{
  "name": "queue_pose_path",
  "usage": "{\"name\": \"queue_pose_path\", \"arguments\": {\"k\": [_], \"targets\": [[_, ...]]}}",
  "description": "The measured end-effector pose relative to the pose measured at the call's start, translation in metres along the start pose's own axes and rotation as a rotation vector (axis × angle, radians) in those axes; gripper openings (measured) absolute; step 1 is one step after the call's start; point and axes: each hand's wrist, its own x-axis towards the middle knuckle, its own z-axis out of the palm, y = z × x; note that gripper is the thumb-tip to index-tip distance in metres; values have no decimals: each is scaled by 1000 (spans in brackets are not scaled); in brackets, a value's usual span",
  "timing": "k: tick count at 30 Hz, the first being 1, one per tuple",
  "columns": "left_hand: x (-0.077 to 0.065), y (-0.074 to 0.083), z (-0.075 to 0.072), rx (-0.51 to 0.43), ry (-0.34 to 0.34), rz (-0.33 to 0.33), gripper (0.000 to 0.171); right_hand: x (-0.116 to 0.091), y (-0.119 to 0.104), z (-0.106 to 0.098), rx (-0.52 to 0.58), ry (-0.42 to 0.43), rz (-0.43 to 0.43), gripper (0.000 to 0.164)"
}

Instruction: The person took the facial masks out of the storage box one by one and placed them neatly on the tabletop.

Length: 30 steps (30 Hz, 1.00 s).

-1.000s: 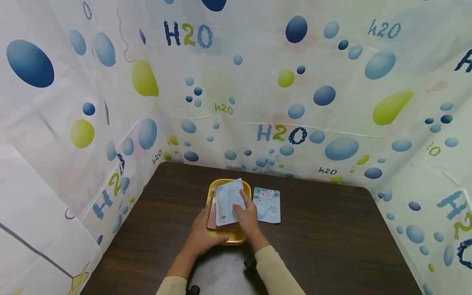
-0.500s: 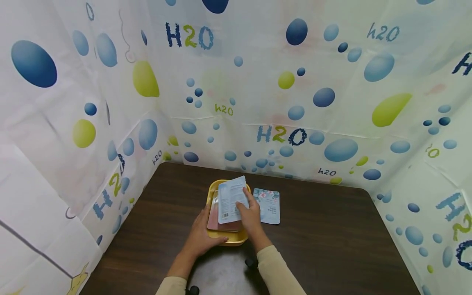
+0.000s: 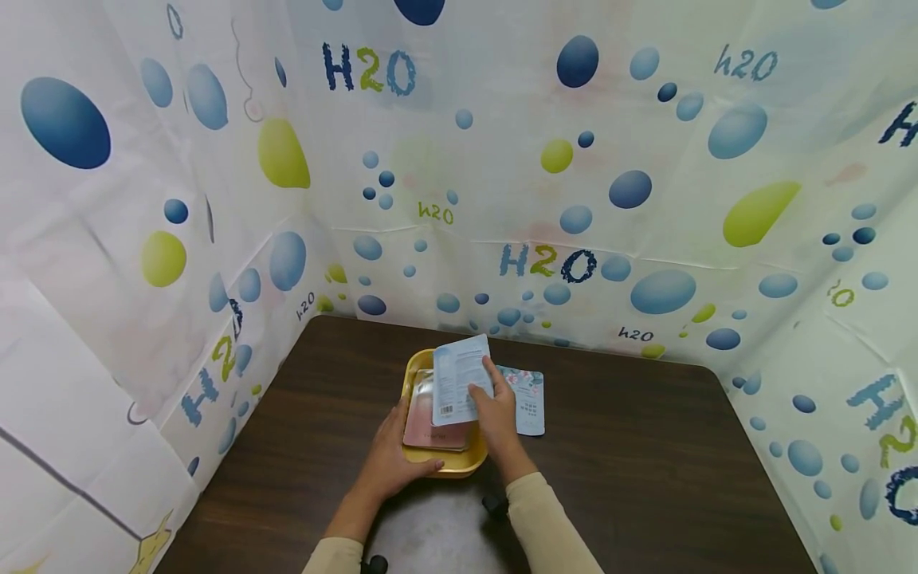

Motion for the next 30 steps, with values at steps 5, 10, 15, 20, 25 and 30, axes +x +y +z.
{"name": "queue_pose_path", "arguments": {"k": [5,10,15,20,25,30], "targets": [[0,1,0,-4,0,9,132,1,-1,-4,1,13,-22,59],[0,0,1,15,0,7,132,2,-3,-7,11,27,-17,58],[0,0,1,10,2,8,132,2,-7,-9,15,41,-8,58],[0,-1,1,12,-7,-2,132,1,-12,-12,37,62,-14,59],[1,-1,1,20,-1,16,133,2,-14,-17,19,78,-29,60],[0,0,1,18,9,27,133,4,-15,-21,10,92,-34,60]]}}
